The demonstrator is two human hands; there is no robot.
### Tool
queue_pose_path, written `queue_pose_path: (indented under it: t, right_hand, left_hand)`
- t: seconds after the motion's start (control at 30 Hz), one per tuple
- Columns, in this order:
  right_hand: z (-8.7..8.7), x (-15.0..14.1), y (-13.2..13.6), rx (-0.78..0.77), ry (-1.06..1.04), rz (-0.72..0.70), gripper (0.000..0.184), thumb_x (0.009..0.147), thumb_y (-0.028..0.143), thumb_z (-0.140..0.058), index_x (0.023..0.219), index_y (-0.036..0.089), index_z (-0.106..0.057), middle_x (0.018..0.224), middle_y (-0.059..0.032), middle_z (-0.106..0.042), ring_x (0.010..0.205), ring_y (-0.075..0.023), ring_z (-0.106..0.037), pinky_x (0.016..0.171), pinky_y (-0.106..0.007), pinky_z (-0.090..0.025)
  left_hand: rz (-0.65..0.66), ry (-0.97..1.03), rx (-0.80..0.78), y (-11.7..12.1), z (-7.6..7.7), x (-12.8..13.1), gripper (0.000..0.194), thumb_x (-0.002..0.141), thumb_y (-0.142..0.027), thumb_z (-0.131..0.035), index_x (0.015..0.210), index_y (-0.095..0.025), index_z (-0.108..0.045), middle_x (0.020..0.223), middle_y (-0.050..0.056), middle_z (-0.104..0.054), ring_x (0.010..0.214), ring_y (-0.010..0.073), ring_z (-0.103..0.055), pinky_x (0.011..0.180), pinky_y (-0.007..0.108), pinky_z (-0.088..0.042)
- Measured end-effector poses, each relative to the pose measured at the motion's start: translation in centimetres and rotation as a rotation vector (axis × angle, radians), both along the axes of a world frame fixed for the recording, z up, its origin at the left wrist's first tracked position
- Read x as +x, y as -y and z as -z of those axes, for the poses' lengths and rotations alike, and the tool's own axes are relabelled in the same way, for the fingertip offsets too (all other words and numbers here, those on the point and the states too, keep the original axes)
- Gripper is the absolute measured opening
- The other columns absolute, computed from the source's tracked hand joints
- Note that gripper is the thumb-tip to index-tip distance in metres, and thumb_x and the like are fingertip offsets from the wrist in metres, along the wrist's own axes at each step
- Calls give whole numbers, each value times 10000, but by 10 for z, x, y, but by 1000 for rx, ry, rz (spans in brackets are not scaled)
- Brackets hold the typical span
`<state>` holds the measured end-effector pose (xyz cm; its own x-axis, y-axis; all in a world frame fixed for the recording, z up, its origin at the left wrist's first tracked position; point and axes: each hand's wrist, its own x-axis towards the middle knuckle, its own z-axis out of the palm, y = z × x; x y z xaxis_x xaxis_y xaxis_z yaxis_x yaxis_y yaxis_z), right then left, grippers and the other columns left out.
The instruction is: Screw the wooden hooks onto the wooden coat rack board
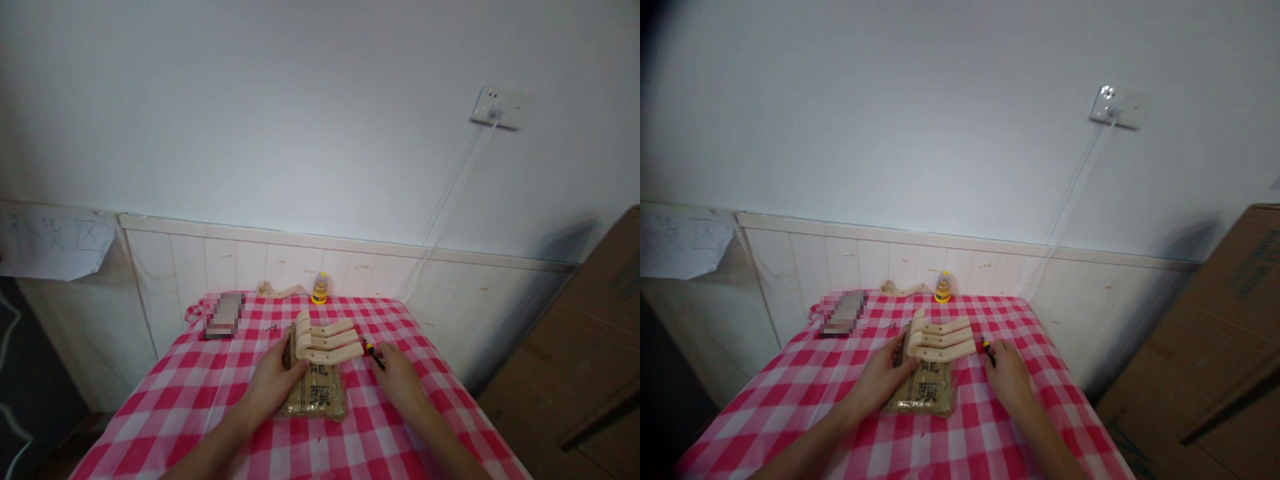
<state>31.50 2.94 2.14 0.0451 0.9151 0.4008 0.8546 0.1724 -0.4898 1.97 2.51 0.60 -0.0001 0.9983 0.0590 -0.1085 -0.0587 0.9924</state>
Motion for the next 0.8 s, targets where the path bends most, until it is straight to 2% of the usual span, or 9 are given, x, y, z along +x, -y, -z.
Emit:
queue_pose_path:
  t: [0.07, 0.17, 0.23, 0.3, 0.43, 0.6, 0.7, 0.8]
  right_hand:
    - [-4, -2, 0, 22, -57, -14, 49, 766, 201, -637, 738, 235, -659, 807, -90, -715, 804, -287, -669, 739, -370, -487]
    - [-11, -6, -3, 58, -338, -27, 93, 703, 206, -669, 787, 230, -701, 870, -103, -727, 892, -311, -678, 835, -422, -509]
    - [-14, -13, -7, 59, -519, -31, 193, 678, 214, -679, 868, 219, -712, 952, -115, -745, 909, -309, -695, 846, -443, -532]
    - [-16, -22, -13, 27, -615, -43, 283, 691, 243, -684, 971, 210, -701, 1020, -121, -762, 882, -294, -728, 795, -438, -572]
    - [-17, -43, -18, -98, -829, -98, 326, 762, 313, -651, 1062, 189, -674, 946, -112, -793, 774, -288, -784, 598, -395, -612]
    - [-19, -62, -11, -347, -1045, -190, 284, 840, 392, -673, 1030, 183, -689, 835, -67, -792, 660, -239, -770, 563, -358, -610]
    - [-17, -71, -6, -443, -1068, -182, 190, 785, 273, -728, 953, 192, -691, 782, -33, -774, 602, -184, -725, 547, -290, -584]
    - [-16, -76, -1, -437, -1050, -167, 125, 753, 174, -695, 877, 189, -687, 708, -7, -738, 552, -157, -676, 511, -258, -561]
  left_hand:
    - [-27, -165, 36, 1, -1, -2, 498, 739, -257, -854, 1218, -179, -747, 1165, 154, -776, 1074, 353, -708, 970, 404, -513]
    - [-77, -337, 88, 0, -3, -6, 362, 728, -293, -845, 1067, -175, -797, 1103, 160, -774, 1063, 368, -687, 981, 414, -485]
    - [-97, -424, 108, -1, -5, -9, 284, 715, -309, -841, 966, -178, -810, 1053, 159, -775, 1024, 369, -692, 952, 411, -491]
    - [-77, -509, 113, -4, -9, -12, 223, 723, -325, -820, 900, -190, -808, 982, 143, -788, 966, 356, -707, 890, 392, -512]
    - [49, -617, 49, -9, -23, -16, 155, 705, -330, -797, 795, -204, -787, 823, 105, -794, 850, 336, -725, 747, 352, -522]
    - [321, -608, -123, -15, -36, -28, 213, 616, -242, -743, 818, -182, -776, 858, 58, -778, 732, 257, -695, 614, 294, -486]
    - [406, -596, -174, -19, -40, -38, 241, 561, -217, -707, 783, -147, -769, 796, 36, -753, 595, 189, -628, 554, 273, -462]
    - [492, -542, -198, -21, -40, -45, 307, 580, -239, -664, 840, -131, -786, 780, 25, -738, 609, 159, -599, 576, 257, -447]
